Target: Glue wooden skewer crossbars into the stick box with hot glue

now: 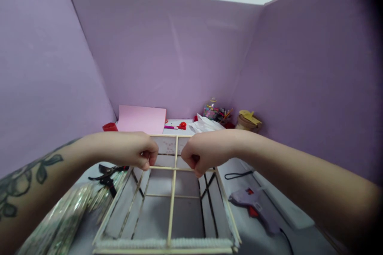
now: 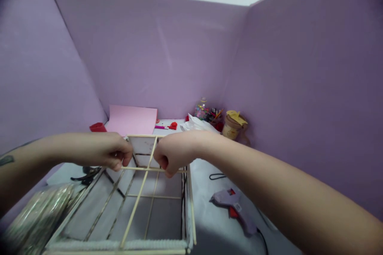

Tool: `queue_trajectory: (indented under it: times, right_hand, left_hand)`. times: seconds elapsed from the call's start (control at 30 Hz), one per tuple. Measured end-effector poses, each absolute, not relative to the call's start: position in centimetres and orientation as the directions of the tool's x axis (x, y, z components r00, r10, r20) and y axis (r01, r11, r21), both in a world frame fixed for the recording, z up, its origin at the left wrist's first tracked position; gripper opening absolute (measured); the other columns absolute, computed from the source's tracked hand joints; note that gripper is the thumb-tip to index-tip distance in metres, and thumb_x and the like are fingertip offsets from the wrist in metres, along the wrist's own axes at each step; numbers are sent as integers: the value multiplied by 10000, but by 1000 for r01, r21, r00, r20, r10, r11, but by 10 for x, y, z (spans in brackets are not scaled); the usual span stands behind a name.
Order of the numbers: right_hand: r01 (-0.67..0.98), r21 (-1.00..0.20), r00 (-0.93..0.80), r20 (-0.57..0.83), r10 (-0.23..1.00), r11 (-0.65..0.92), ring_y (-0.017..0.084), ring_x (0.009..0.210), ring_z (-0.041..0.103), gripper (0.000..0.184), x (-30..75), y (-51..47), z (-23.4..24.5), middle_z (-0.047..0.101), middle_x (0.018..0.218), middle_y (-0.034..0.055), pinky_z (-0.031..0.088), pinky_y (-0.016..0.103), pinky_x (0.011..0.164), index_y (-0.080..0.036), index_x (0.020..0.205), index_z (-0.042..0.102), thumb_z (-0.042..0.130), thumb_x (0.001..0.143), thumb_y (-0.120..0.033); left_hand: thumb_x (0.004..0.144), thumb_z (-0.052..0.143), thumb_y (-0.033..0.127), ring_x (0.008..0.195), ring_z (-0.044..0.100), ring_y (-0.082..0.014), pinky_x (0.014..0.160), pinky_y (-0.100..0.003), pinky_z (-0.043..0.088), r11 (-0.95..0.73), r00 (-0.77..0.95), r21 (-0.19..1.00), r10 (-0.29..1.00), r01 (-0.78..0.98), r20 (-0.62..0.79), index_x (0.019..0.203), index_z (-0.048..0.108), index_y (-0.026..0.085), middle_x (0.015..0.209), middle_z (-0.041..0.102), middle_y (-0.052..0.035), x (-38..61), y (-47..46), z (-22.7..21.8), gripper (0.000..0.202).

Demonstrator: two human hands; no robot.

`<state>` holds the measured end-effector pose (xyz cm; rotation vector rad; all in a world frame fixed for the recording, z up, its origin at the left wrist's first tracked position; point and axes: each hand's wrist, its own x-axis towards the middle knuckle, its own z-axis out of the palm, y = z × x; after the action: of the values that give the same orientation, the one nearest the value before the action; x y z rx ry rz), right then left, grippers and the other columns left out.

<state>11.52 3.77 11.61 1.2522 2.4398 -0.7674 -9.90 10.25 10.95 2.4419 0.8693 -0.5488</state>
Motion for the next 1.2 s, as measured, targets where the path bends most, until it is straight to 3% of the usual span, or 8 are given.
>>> queue_trajectory:
  times: [0.27, 0.77, 0.97, 1.2]
  right_hand:
    - [801, -332, -598, -417, 684, 497, 88, 533, 445, 220, 120, 36, 112, 504, 584, -78, 299, 224, 490, -196, 632, 517, 716, 707, -141]
    - [807, -327, -590, -430, 683, 491, 94, 556, 456, 215, 120, 34, 112, 514, 597, -74, 295, 227, 498, -200, 637, 511, 696, 724, -132]
    - [800, -381, -595, -407, 693, 464, 91, 553, 461, 182, 124, 35, 108, 523, 606, -75, 294, 224, 501, -199, 652, 531, 688, 715, -134]
    - [853, -364, -512, -450, 732, 374, 91, 558, 482, 124, 123, 31, 107, 563, 613, -59, 305, 200, 485, -196, 658, 582, 613, 682, -79]
  left_hand:
    - [673, 568, 191, 654, 526, -147, 528, -219, 345, -660, 701, 307, 486, 686, -522, 853, 657, 224, 749, 622, 0, -98, 103, 111, 203]
    - [677, 521, 160, 639, 489, -143, 521, -222, 350, -636, 683, 300, 524, 711, -508, 861, 578, 213, 770, 591, -10, -97, 98, 112, 200]
    - [669, 536, 157, 629, 492, -141, 511, -221, 344, -660, 704, 297, 518, 690, -485, 881, 578, 206, 773, 586, -13, -98, 100, 109, 222]
    - [720, 592, 198, 606, 495, -128, 505, -233, 317, -698, 680, 216, 498, 682, -538, 823, 537, 201, 707, 566, 25, -91, 99, 114, 117]
